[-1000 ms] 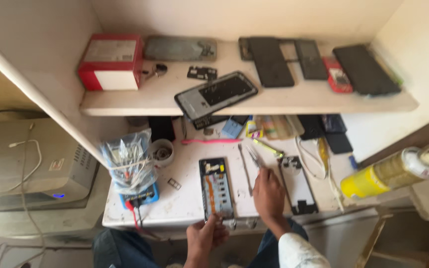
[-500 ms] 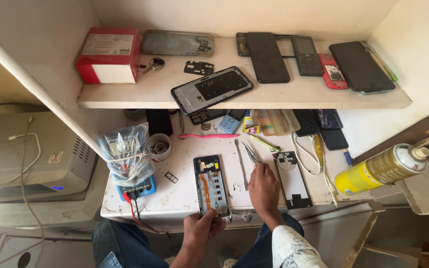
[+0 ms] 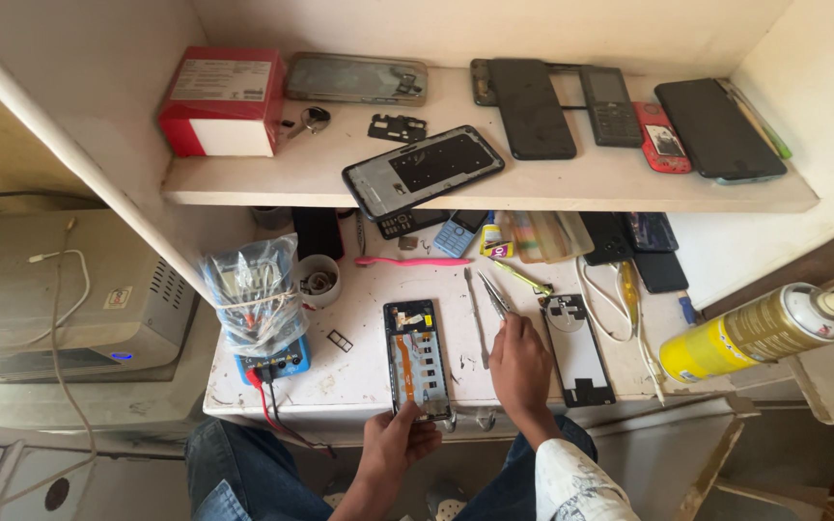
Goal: The person works at a repair bench on a disassembled smartphone, using tweezers and a screwdriver to manipulate small internal components on the exposed board. They then handle a pink phone back cover and a gold phone, pressing and positioning parts on the devices.
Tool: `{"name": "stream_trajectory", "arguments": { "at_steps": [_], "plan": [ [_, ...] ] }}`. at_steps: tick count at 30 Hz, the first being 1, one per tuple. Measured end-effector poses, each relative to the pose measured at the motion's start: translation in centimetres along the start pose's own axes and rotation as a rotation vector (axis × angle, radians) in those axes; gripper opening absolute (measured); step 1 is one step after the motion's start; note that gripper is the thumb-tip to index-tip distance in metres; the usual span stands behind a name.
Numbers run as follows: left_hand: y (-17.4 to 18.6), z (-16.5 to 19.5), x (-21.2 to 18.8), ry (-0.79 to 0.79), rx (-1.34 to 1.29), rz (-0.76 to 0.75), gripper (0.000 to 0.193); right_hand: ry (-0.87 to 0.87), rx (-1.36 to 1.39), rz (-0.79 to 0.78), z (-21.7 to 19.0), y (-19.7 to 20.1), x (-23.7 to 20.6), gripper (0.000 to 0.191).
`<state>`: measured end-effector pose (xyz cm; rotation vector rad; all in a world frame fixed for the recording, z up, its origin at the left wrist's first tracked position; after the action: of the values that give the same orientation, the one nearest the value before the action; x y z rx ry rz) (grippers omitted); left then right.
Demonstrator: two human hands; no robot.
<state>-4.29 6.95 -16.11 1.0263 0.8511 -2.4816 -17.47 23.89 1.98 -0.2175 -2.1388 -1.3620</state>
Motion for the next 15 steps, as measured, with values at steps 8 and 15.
{"name": "stream_trajectory", "arguments": {
  "at_steps": [8,15],
  "plan": [
    [-0.08,0.60,-0.30,-0.060,0.034,-0.149,0.035,-0.013,0.011,-0.022,0.04,-0.04,0.02,0.012],
    [-0.08,0.82,-0.19,-0.088,0.058,-0.165,0.032,-0.005,-0.007,0.002,-0.06,0.08,-0.01,0.011]
  ]
}}
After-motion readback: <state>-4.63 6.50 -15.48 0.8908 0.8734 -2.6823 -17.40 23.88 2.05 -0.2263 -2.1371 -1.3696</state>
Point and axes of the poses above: each hand's wrist, its own x-axis towards the middle knuckle, its own y-axis out of the back of the hand, z = x × y, the point moved 9 cm from there along x, towards the middle knuckle, and after that the axes turned 2 degrees about y, right-handed, at the moved point
